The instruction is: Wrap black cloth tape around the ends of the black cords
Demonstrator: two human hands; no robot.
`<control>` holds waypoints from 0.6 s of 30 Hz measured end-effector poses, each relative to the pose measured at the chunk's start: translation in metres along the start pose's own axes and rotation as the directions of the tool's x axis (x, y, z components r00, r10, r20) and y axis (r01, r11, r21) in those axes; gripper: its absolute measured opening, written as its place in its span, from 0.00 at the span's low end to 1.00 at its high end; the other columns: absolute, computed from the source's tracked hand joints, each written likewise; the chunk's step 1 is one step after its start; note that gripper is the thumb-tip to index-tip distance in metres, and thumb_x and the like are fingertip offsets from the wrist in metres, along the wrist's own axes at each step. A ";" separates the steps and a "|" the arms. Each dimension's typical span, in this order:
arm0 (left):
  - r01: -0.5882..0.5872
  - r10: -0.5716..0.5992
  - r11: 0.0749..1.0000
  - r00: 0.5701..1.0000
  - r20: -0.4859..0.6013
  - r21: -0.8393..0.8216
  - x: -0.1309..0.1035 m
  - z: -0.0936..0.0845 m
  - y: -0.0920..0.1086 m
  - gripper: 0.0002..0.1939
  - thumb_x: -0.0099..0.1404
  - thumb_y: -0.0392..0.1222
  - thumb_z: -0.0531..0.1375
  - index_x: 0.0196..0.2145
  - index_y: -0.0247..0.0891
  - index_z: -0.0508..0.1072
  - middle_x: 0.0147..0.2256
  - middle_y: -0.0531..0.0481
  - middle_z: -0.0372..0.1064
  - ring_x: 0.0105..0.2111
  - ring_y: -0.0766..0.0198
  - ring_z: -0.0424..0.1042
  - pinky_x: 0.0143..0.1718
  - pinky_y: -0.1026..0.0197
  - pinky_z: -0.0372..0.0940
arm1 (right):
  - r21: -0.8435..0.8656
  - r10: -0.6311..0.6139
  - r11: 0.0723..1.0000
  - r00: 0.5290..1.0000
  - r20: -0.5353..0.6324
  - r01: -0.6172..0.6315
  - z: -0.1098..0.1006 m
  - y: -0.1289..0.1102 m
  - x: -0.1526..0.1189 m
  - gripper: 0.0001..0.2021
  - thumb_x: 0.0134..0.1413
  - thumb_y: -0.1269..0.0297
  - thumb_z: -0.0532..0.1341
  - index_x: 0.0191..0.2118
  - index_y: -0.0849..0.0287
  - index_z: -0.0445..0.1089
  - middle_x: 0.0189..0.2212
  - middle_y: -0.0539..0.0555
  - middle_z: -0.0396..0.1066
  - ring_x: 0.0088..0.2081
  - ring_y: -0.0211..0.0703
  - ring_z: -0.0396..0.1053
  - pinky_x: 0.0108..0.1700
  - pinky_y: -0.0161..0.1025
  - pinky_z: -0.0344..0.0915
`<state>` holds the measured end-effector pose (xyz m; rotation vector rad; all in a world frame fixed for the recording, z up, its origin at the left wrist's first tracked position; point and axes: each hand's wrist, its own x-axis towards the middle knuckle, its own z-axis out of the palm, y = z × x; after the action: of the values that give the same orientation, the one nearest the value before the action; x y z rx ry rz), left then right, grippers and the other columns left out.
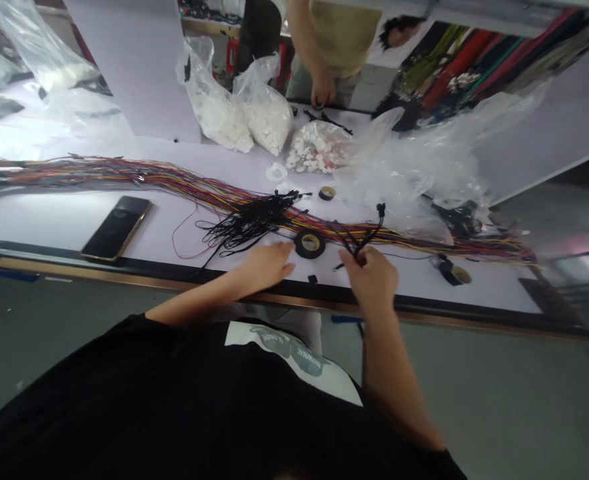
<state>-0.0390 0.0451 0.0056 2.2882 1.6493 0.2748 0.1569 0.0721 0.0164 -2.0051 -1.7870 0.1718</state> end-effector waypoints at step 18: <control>0.069 -0.280 0.808 0.919 -0.278 -0.585 0.017 -0.038 -0.043 0.03 0.56 0.36 0.56 0.25 0.35 0.67 0.24 0.53 0.68 0.26 0.68 0.67 0.30 0.66 0.60 | 0.616 -0.342 0.748 0.939 0.042 0.246 0.027 -0.028 -0.002 0.15 0.49 0.54 0.59 0.39 0.57 0.69 0.29 0.52 0.70 0.30 0.41 0.67 0.33 0.40 0.64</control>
<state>-0.0839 0.0786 0.0253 1.6819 1.6332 1.0358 0.1207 0.0782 0.0034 -1.2626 -1.8092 0.7183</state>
